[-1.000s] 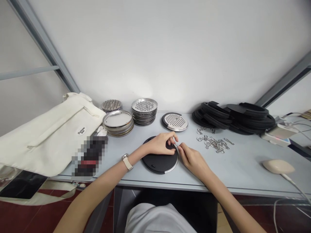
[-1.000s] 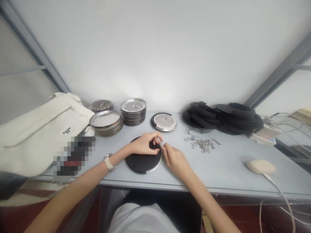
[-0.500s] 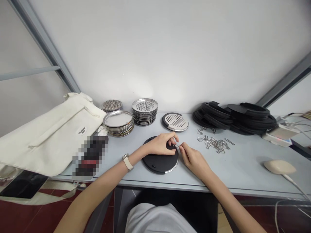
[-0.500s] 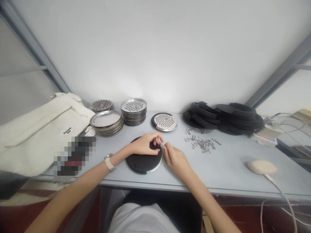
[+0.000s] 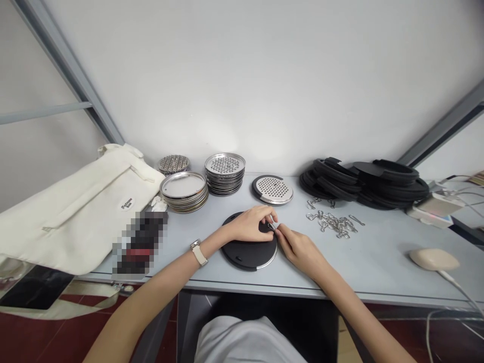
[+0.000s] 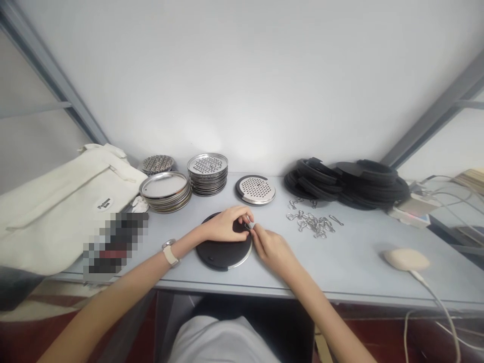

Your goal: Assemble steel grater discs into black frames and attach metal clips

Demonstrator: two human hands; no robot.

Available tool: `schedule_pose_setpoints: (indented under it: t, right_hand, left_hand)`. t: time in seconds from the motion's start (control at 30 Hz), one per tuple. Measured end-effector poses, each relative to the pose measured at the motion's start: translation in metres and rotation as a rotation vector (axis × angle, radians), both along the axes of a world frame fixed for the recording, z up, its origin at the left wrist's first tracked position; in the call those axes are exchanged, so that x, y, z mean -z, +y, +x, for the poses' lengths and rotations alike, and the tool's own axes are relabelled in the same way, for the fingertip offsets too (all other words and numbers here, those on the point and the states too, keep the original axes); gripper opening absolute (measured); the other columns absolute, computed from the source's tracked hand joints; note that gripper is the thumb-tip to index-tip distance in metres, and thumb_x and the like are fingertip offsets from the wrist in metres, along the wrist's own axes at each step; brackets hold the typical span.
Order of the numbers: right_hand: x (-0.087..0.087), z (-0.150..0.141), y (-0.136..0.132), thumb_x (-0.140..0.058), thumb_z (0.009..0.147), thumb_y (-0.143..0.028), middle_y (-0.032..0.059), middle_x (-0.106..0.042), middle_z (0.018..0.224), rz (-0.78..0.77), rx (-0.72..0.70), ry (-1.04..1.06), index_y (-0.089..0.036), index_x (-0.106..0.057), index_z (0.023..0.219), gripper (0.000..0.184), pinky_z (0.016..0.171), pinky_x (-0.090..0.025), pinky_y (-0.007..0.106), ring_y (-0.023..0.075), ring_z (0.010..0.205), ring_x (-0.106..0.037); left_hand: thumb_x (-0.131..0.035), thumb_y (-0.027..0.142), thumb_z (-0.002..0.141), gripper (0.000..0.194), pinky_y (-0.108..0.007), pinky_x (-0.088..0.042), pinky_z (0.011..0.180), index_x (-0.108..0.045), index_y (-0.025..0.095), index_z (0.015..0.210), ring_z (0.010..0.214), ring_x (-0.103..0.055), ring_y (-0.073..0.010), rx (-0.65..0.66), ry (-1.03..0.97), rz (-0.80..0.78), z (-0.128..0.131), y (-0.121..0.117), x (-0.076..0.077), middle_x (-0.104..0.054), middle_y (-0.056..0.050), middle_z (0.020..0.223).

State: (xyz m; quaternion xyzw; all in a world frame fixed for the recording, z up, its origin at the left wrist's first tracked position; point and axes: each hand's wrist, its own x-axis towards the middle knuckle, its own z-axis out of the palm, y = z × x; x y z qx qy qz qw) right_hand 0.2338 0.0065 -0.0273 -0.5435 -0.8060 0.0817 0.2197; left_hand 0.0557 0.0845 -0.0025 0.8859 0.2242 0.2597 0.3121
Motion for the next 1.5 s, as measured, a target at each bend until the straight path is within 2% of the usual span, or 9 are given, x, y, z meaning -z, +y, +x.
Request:
schedule_pose_setpoints:
  t: [0.27,0.47,0.77,1.13,1.5]
  right_hand:
    - [-0.001,0.001,0.0,-0.029,0.096,-0.028,0.0021,-0.061,0.062,-0.014,0.004,-0.012,-0.021,-0.046,0.081,0.024,0.051,-0.036,0.024,0.0159,0.05,-0.055]
    - [-0.001,0.002,0.0,-0.031,0.096,-0.029,0.0016,-0.061,0.065,-0.056,-0.011,0.02,-0.022,-0.049,0.082,0.024,0.053,-0.036,0.024,0.0151,0.052,-0.055]
    - [-0.001,0.002,0.0,-0.032,0.095,-0.028,0.0014,-0.061,0.063,-0.037,-0.025,0.012,-0.022,-0.047,0.078,0.023,0.05,-0.033,0.024,0.0143,0.05,-0.053]
    - [-0.001,-0.001,0.0,-0.032,0.094,-0.028,-0.0001,-0.057,0.061,-0.058,0.009,0.013,-0.023,-0.041,0.075,0.021,0.053,-0.035,0.025,0.015,0.05,-0.051]
    - [0.002,0.001,0.001,-0.03,0.095,-0.03,-0.0008,-0.053,0.059,-0.068,-0.007,-0.012,-0.022,-0.04,0.074,0.025,0.053,-0.03,0.024,0.0143,0.049,-0.047]
  left_hand:
    - [-0.065,0.015,0.066,0.033,-0.028,-0.046,0.077,-0.053,0.019,0.096,0.084,-0.056,-0.016,-0.025,0.017,0.001,0.0,0.0,0.001,-0.058,-0.001,0.088]
    - [-0.063,0.011,0.065,0.031,-0.026,-0.045,0.077,-0.055,0.019,0.093,0.08,-0.056,-0.0144,0.011,-0.007,-0.023,0.001,0.0,-0.001,-0.058,0.0,0.085]
    - [-0.062,0.008,0.064,0.03,-0.025,-0.046,0.076,-0.055,0.018,0.092,0.079,-0.054,-0.0135,0.05,-0.032,-0.037,0.0,0.0,-0.003,-0.058,0.0,0.084]
    - [-0.064,0.011,0.065,0.032,-0.024,-0.047,0.073,-0.056,0.017,0.095,0.079,-0.056,-0.0127,0.081,-0.054,-0.111,-0.001,0.004,0.002,-0.059,-0.001,0.086]
    - [-0.066,0.011,0.064,0.037,-0.025,-0.048,0.072,-0.055,0.018,0.099,0.08,-0.058,-0.0136,0.076,-0.065,-0.208,-0.001,0.008,0.009,-0.062,-0.002,0.09]
